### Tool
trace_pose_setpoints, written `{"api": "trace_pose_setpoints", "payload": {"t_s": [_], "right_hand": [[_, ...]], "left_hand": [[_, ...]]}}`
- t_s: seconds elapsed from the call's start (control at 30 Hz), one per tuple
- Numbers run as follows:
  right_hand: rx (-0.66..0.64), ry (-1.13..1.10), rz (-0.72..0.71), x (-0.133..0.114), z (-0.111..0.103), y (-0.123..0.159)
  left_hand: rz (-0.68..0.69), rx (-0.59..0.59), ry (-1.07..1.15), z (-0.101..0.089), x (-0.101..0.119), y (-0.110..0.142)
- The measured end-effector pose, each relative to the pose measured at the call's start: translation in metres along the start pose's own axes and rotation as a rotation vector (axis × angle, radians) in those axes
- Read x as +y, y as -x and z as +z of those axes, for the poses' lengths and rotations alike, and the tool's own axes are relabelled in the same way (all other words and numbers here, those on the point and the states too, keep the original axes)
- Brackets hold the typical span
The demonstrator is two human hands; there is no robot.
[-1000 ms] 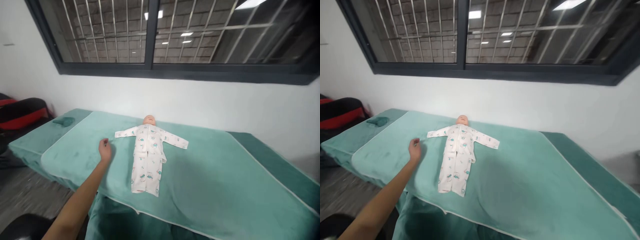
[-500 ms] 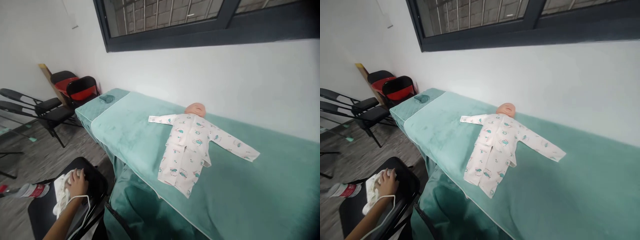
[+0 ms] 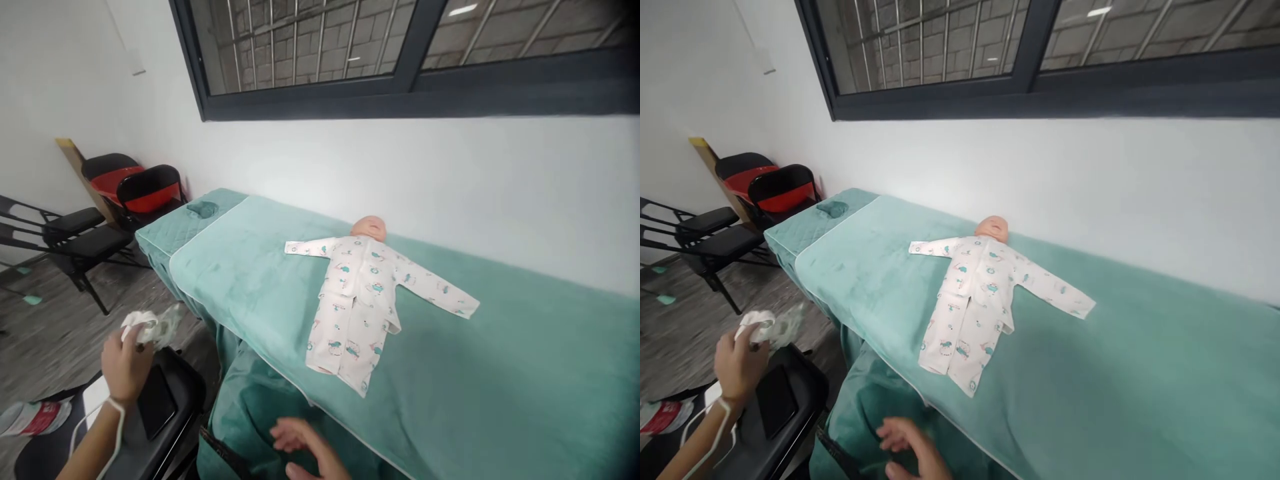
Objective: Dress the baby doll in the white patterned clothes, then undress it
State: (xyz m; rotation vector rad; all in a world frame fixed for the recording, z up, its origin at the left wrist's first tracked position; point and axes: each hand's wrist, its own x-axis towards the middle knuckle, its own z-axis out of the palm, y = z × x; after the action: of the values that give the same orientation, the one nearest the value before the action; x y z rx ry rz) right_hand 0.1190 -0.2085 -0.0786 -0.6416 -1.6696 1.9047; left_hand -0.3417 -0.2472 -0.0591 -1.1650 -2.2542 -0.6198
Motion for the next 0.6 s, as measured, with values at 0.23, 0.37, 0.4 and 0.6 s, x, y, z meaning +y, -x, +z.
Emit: {"api": "trace_pose_setpoints", "payload": {"t_s": [0.23, 0.37, 0.4, 0.6], "right_hand": [[0.196, -0.091, -0.294, -0.063, -0.011, -0.107], [0.364, -0.114, -0.325, -0.091, -0.025, -0.136], [0.421, -0.098, -0.320, -0.093, -0.029, -0.135], [0.805, 0.030, -0.287, -0.101, -0.068, -0.091]], "left_hand": [[0.037, 0.267, 0.935, -0.071, 0.206, -0.026], [-0.166, -0.196, 1.436, -0.072, 0.285, -0.020], [-0.202, -0.339, 1.526, -0.068, 0.297, -0.018], [-0.188, -0.935, 1.749, -0.055, 0.324, -0.013]]}}
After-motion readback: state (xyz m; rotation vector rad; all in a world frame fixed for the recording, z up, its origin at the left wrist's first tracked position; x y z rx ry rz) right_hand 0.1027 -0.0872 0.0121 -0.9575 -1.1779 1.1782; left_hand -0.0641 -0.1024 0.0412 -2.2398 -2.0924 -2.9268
